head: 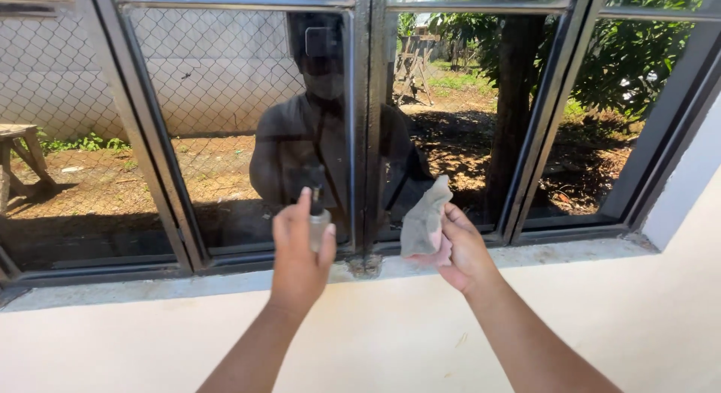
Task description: Cleaning the exterior glass of a window using a spray bottle and a cloth.
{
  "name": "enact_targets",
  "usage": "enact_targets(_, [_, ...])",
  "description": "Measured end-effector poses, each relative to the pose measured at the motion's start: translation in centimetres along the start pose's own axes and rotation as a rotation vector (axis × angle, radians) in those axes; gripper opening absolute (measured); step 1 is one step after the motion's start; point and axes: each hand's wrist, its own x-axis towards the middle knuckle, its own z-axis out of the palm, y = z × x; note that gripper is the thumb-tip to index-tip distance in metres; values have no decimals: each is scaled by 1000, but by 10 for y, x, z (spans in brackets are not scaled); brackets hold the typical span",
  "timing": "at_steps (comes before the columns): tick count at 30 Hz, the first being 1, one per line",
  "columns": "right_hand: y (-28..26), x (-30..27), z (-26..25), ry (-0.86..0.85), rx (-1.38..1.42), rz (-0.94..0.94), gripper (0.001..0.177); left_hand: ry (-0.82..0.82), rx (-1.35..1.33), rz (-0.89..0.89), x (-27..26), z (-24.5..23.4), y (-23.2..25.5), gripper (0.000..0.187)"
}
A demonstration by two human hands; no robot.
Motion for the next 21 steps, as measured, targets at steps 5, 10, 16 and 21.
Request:
enact_targets(5, [-25, -31, 5, -4, 163, 64, 34, -135, -137, 148, -9, 36, 42, 68])
enact_targets(10, [-43, -45, -12, 4, 279, 150, 43, -294, -193, 184, -14, 67, 72, 76])
enact_targets(16, [-55, -53, -22, 47, 245, 92, 46, -377, -222, 101, -19, 88, 107, 77])
enact_targets(21, [-38, -42, -59, -163, 233, 36, 43, -451, -207, 118, -19, 101, 118, 65])
